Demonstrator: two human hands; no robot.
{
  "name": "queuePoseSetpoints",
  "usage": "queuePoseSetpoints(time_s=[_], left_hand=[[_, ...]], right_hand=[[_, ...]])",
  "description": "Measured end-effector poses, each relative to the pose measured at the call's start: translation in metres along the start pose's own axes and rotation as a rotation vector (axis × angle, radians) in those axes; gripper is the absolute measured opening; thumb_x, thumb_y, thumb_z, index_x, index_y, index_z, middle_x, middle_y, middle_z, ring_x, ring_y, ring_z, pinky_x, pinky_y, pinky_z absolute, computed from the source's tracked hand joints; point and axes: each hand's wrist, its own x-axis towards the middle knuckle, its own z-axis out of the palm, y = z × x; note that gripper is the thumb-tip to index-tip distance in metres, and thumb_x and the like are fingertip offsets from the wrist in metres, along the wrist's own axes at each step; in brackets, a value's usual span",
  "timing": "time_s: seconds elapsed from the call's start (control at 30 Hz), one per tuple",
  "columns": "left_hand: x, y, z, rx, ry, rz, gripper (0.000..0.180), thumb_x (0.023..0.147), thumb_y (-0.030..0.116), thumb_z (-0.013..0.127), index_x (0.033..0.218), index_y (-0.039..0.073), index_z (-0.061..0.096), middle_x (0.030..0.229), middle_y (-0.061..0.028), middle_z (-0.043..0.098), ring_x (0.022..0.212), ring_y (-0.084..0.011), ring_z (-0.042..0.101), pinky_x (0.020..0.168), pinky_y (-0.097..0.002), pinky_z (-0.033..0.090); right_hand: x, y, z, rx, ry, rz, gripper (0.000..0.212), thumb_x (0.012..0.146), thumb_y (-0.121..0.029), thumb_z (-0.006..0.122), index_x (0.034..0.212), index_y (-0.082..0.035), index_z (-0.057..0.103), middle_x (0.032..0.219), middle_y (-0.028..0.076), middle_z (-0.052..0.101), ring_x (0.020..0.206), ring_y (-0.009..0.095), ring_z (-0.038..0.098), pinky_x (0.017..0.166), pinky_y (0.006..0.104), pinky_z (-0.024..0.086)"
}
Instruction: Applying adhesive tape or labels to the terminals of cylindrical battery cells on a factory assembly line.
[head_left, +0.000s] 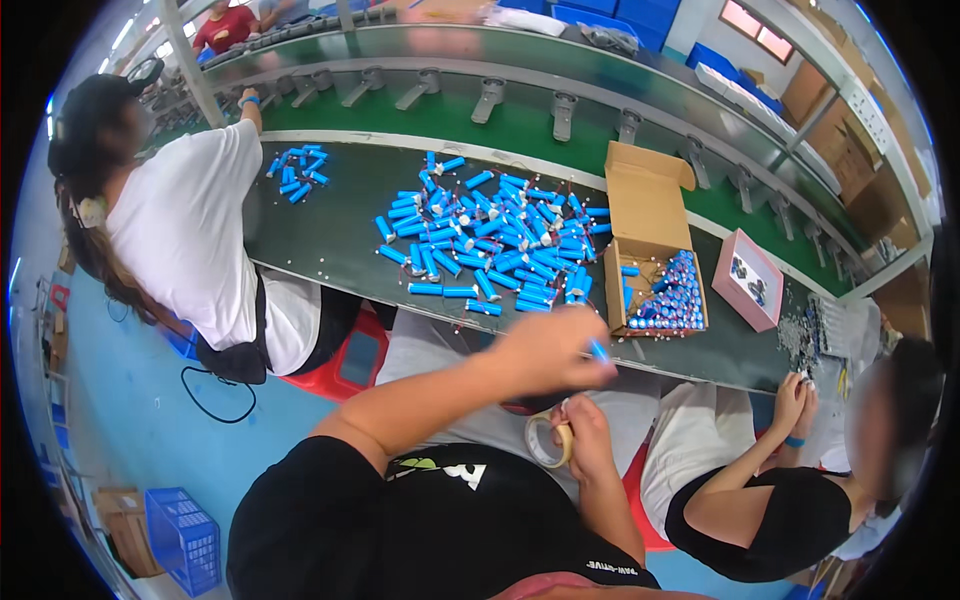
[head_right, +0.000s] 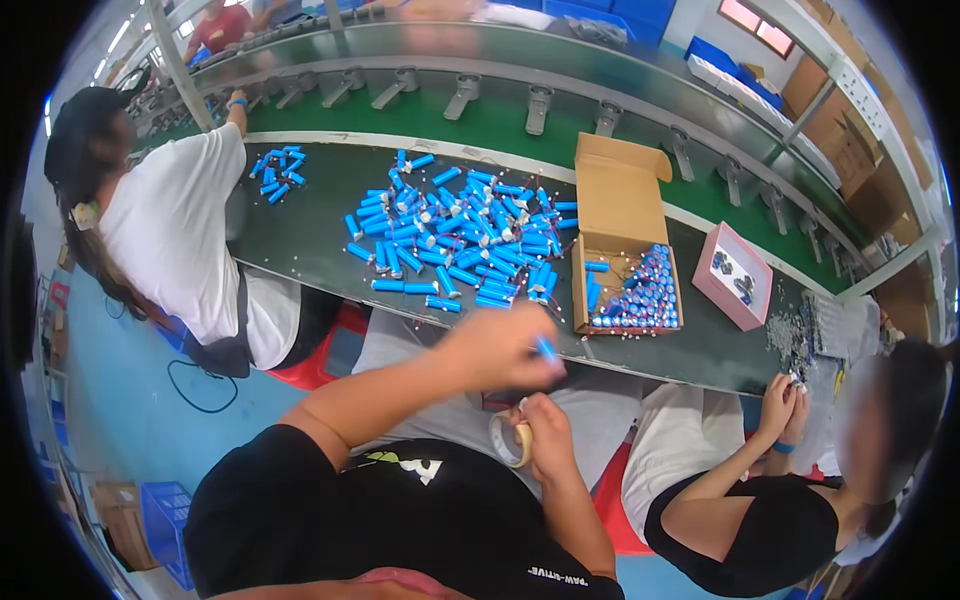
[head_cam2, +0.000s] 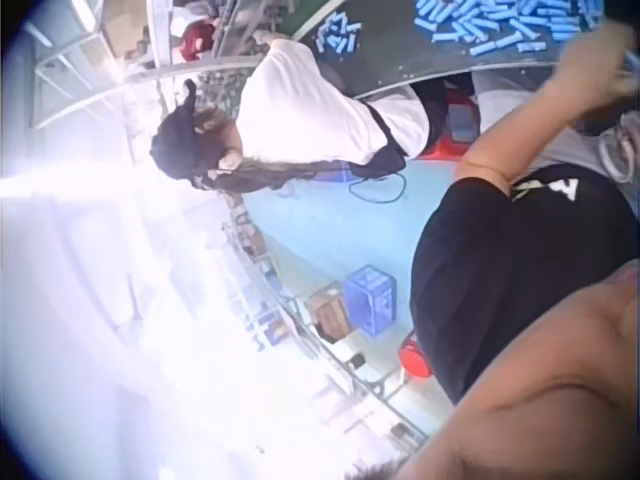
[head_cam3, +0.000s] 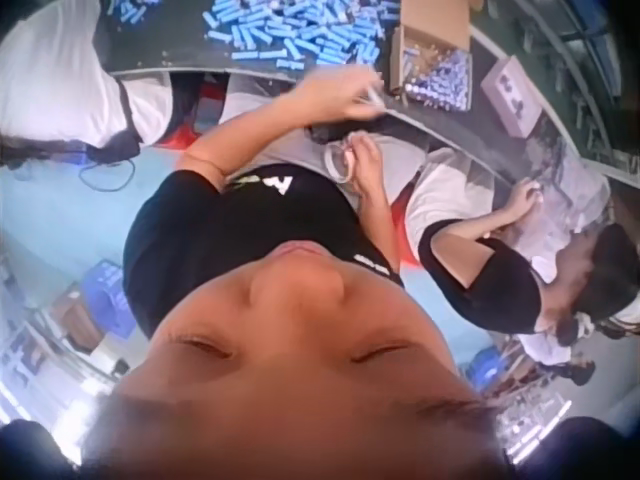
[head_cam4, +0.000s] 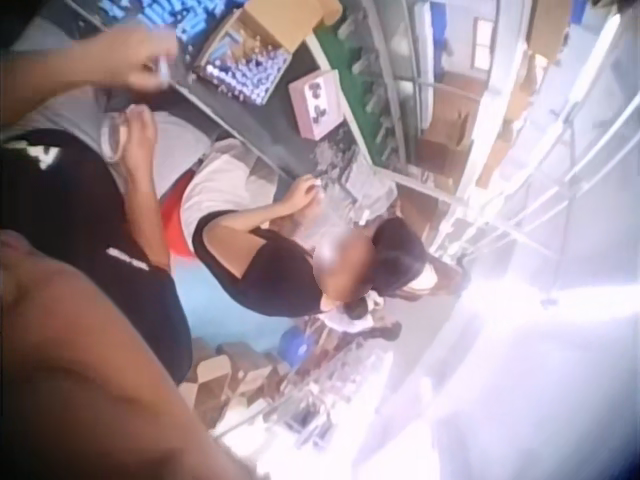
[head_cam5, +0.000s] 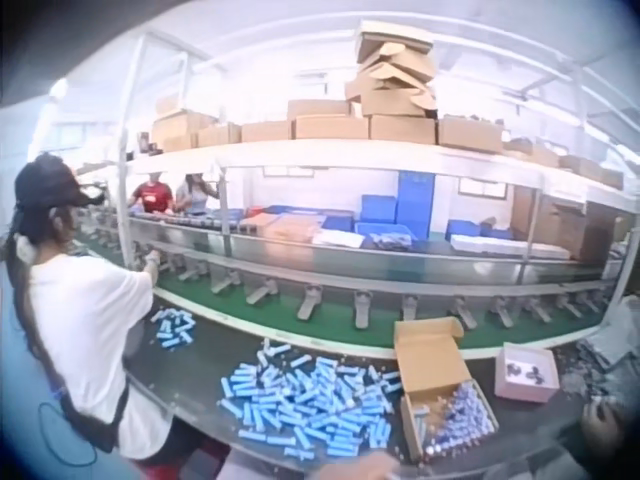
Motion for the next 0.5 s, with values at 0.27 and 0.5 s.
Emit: queuePoseSetpoints(time_s=[0.27,0.5], left_hand=[[0.007,-0.079,-0.091,0.262,0.599,-0.403,0.044,0.081,0.012,0.066,0.118,0.000,0.044,0.110,-0.0219,0.056,0.097,-0.0420,0.058,0.081,-0.0465,0.048],[0.016,-0.136,-0.095,0.206,0.564,-0.281,0.041,0.079,0.005,0.060,0.116,0.001,0.045,0.110,-0.0214,0.051,0.104,-0.0409,0.054,0.086,-0.0448,0.046]], right_hand=[[-0.010,0.002,-0.009,0.055,0.053,-0.067,0.022,0.100,-0.019,0.048,0.084,-0.006,0.054,0.076,0.005,0.059,0.059,0.010,0.050,0.054,0.0225,0.041],[-0.010,-0.007,0.002,-0.026,0.066,-0.144,0.022,0.101,-0.019,0.046,0.083,-0.006,0.049,0.076,0.008,0.056,0.055,0.013,0.048,0.051,0.0244,0.041]])
